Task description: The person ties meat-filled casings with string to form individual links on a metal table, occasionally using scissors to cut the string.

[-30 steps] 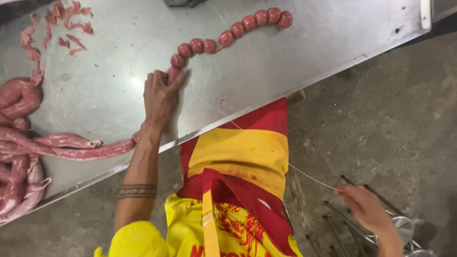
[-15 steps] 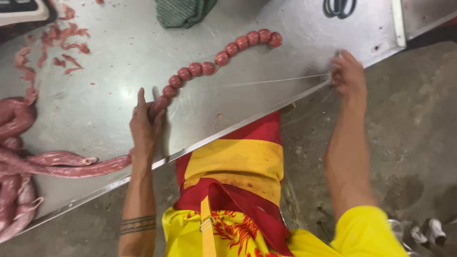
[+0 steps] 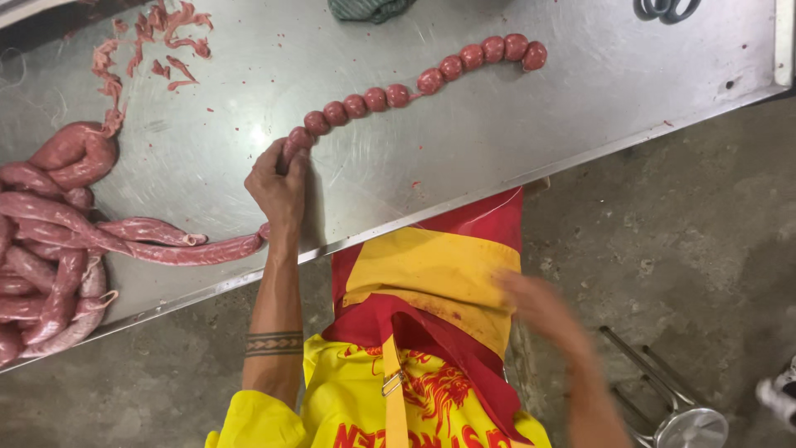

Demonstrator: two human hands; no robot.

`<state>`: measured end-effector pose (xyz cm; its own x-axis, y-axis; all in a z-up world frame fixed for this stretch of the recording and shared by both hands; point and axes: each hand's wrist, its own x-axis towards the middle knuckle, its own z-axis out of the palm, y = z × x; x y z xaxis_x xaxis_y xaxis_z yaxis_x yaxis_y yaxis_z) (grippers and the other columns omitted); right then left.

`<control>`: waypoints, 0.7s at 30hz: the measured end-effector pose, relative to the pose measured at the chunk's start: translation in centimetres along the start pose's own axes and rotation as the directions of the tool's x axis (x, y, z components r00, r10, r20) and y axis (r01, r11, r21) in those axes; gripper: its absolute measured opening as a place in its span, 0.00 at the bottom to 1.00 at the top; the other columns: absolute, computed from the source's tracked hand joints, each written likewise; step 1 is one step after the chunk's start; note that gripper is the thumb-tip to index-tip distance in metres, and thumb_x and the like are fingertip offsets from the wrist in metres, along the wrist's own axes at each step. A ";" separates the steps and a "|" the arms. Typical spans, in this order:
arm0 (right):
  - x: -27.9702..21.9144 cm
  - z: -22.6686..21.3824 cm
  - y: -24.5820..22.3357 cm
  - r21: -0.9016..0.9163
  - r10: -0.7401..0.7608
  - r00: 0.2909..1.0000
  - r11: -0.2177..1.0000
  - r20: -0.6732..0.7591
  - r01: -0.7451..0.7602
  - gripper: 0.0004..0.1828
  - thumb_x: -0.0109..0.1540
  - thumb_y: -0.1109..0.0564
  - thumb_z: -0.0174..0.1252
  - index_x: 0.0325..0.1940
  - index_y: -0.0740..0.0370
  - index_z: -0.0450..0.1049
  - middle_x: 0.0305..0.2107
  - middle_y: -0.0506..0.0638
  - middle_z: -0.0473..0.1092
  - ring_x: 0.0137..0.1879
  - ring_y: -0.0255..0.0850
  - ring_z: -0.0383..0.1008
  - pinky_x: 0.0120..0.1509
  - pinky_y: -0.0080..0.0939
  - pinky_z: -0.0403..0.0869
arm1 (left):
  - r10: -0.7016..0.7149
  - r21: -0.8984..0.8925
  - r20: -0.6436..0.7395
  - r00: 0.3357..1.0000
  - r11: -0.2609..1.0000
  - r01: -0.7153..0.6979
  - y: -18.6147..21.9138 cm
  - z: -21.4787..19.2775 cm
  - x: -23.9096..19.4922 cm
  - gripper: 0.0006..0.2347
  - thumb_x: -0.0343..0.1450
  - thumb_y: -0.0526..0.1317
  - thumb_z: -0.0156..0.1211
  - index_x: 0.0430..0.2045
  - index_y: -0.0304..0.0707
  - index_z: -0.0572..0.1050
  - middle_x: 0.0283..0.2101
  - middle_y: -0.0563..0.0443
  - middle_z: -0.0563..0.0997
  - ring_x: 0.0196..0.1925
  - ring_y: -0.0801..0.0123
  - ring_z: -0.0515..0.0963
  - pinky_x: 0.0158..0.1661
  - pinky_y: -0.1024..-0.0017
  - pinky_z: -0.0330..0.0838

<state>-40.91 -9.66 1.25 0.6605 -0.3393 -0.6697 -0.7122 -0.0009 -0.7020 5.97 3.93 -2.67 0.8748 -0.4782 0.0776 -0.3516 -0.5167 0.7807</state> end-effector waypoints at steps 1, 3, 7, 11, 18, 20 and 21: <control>-5.2 -3.1 3.4 -0.041 0.381 0.895 0.916 -0.233 -0.400 0.27 0.62 0.62 0.52 0.66 0.53 0.70 0.46 0.44 0.80 0.34 0.45 0.70 0.38 0.42 0.71 | 0.003 -0.053 -0.004 1.000 0.999 -0.004 0.6 0.0 0.4 0.08 0.72 0.33 0.67 0.43 0.37 0.82 0.27 0.45 0.81 0.28 0.59 0.81 0.34 0.63 0.76; -13.8 -6.5 8.9 -0.198 0.239 0.897 0.924 -0.371 -0.328 0.22 0.59 0.65 0.52 0.57 0.59 0.74 0.36 0.49 0.78 0.39 0.39 0.76 0.44 0.34 0.72 | 0.217 0.058 0.053 0.975 0.974 -0.220 1.3 0.0 0.3 0.11 0.72 0.31 0.65 0.48 0.36 0.82 0.29 0.43 0.79 0.32 0.56 0.79 0.36 0.62 0.75; -18.0 -11.2 17.4 -0.153 0.286 0.908 0.927 -0.305 -0.343 0.21 0.61 0.60 0.50 0.58 0.57 0.75 0.45 0.50 0.78 0.48 0.41 0.76 0.52 0.41 0.71 | 0.268 0.137 0.624 0.734 0.887 -0.441 1.0 -0.3 1.4 0.04 0.78 0.40 0.62 0.35 0.46 0.81 0.31 0.50 0.78 0.34 0.63 0.76 0.35 0.64 0.72; -10.5 -12.0 18.9 -0.345 0.233 0.837 0.832 -0.495 -0.435 0.20 0.69 0.48 0.53 0.62 0.59 0.74 0.52 0.55 0.77 0.59 0.46 0.76 0.64 0.48 0.72 | 0.579 0.159 0.598 0.555 0.592 -0.790 0.7 -2.6 2.3 0.12 0.66 0.33 0.66 0.42 0.52 0.84 0.38 0.47 0.78 0.39 0.59 0.74 0.41 0.61 0.72; 14.9 -16.4 -1.0 -0.198 -0.249 0.564 0.968 -0.788 0.151 0.40 0.73 0.58 0.60 0.85 0.57 0.47 0.35 0.57 0.74 0.37 0.34 0.71 0.46 0.36 0.74 | 0.249 0.383 0.330 0.911 0.847 -0.370 0.1 1.0 -0.5 0.12 0.77 0.37 0.55 0.53 0.32 0.76 0.42 0.42 0.77 0.45 0.53 0.74 0.48 0.52 0.67; 21.0 -17.1 -7.1 -0.486 -0.490 0.565 0.857 -0.664 0.171 0.47 0.68 0.54 0.69 0.82 0.58 0.46 0.42 0.60 0.76 0.29 0.50 0.70 0.40 0.46 0.73 | 0.192 0.348 0.175 0.966 0.906 -0.243 0.2 2.2 -1.7 0.11 0.77 0.38 0.54 0.49 0.29 0.74 0.44 0.39 0.76 0.49 0.49 0.73 0.49 0.51 0.66; 23.9 -17.3 -9.7 -0.654 -0.580 0.572 0.750 -0.580 0.098 0.44 0.66 0.50 0.71 0.79 0.54 0.52 0.39 0.57 0.76 0.33 0.53 0.74 0.41 0.48 0.74 | 0.154 0.430 0.142 0.978 0.880 -0.201 0.5 2.9 -1.6 0.08 0.77 0.37 0.54 0.43 0.30 0.75 0.45 0.37 0.75 0.48 0.47 0.72 0.49 0.51 0.66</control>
<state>-22.36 -34.07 -3.76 0.6530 -0.7391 0.1650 -0.6247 -0.6489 -0.4344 3.42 2.42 -4.23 0.7537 -0.6482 0.1080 -0.6289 -0.6638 0.4048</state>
